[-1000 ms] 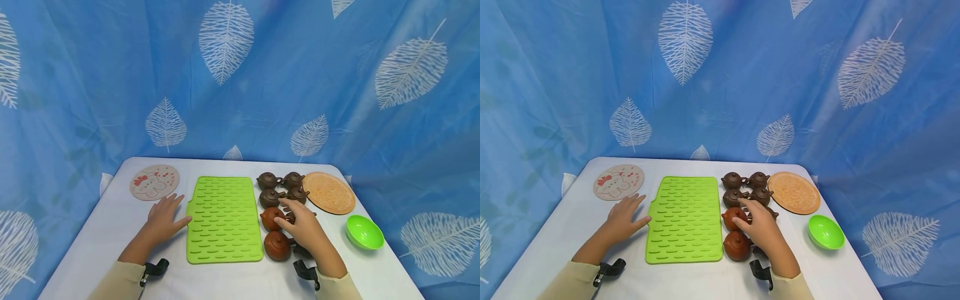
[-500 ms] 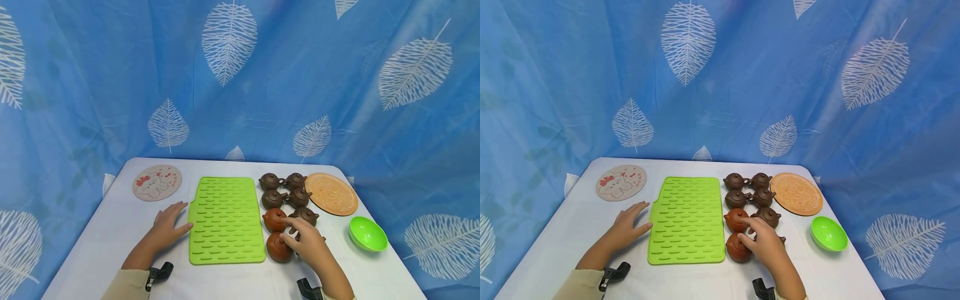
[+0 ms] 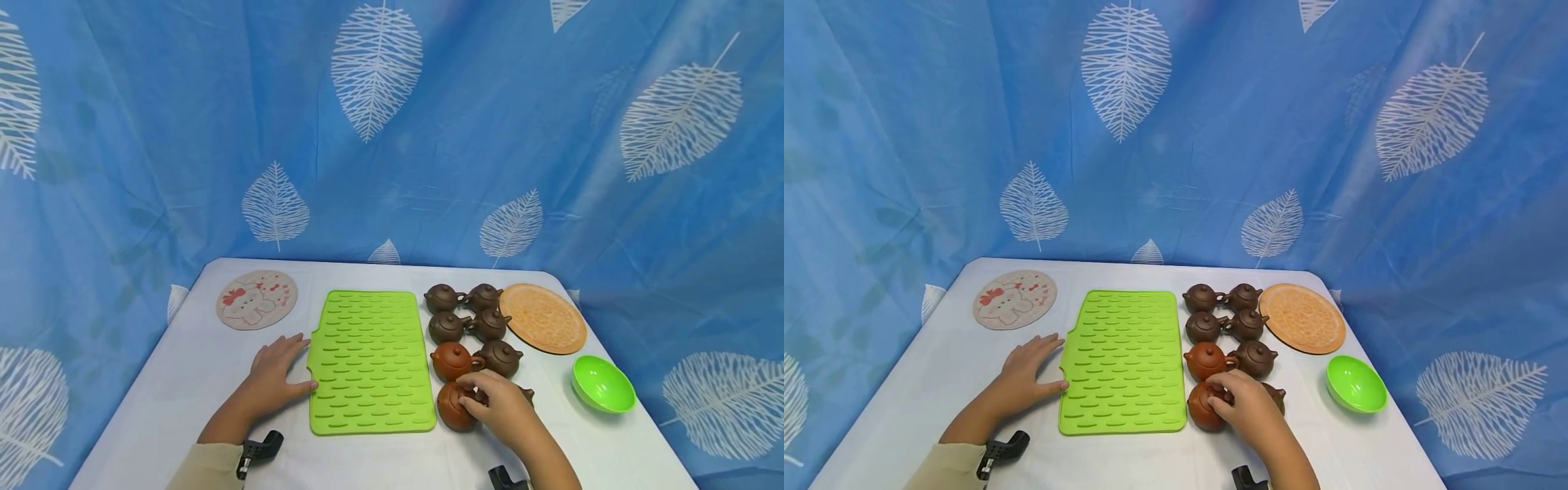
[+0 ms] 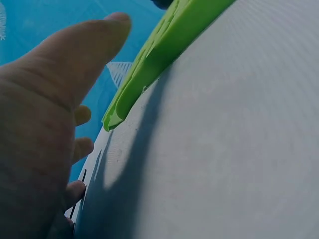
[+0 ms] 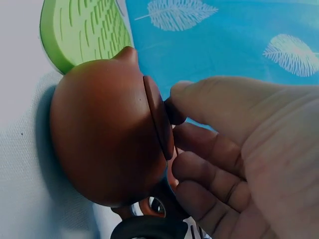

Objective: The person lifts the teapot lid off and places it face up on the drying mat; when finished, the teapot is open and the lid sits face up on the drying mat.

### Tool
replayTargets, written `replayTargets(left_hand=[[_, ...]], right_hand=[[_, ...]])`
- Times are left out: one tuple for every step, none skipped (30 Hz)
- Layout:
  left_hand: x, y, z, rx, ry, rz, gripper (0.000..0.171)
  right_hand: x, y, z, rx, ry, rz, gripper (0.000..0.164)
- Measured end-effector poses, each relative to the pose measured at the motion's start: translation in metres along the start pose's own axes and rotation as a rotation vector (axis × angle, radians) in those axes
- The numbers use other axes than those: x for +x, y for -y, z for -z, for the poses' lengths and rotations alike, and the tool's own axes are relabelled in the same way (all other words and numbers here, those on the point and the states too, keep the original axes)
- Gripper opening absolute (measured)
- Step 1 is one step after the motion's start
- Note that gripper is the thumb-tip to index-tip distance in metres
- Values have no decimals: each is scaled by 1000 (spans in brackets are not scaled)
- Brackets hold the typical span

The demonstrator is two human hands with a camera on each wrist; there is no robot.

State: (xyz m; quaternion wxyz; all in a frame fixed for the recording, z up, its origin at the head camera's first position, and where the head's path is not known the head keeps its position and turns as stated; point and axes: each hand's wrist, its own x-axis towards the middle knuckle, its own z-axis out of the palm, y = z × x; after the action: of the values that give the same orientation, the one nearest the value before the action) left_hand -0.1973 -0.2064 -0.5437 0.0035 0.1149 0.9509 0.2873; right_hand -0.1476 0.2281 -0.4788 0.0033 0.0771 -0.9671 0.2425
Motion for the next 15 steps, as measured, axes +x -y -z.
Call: replayTargets(left_hand=[[0,0,0,13,5,-3,98],[0,0,-1,24,9,-6,100],[0,0,-1,33,14,-8,101],[0,1,-1,39,18,-9,102],[0,1,-1,42,23,-9,102],[0,1,-1,47,27,-11,102],[0,1,-1,49,31,-13,101],[0,1,-1,50,35,-15,101],[0,1,-1,50,40,-15,101],[0,1,-1,52,47,-14,100],[0,1,-1,54,54,-11,101],[1,0,-2,58,61,-7,101],[1,0,-2,61,67,-2,102],[1,0,-2,64,72,4,102],[1,-1,-2,67,74,10,102]], right_hand=[[0,0,0,-1,4,5,27],[0,0,0,0,8,10,26],[0,0,0,2,14,15,25],[1,1,-1,5,21,20,24],[1,1,-1,10,28,23,23],[1,1,0,15,34,27,22],[1,1,0,15,39,27,21],[1,1,0,11,42,28,21],[1,1,0,8,43,29,22],[0,1,1,4,45,30,22],[0,1,2,-4,45,33,23],[0,1,2,-12,45,39,23],[-1,1,2,-18,45,46,22],[-1,2,3,-22,45,55,22],[-1,2,4,-26,44,64,21]])
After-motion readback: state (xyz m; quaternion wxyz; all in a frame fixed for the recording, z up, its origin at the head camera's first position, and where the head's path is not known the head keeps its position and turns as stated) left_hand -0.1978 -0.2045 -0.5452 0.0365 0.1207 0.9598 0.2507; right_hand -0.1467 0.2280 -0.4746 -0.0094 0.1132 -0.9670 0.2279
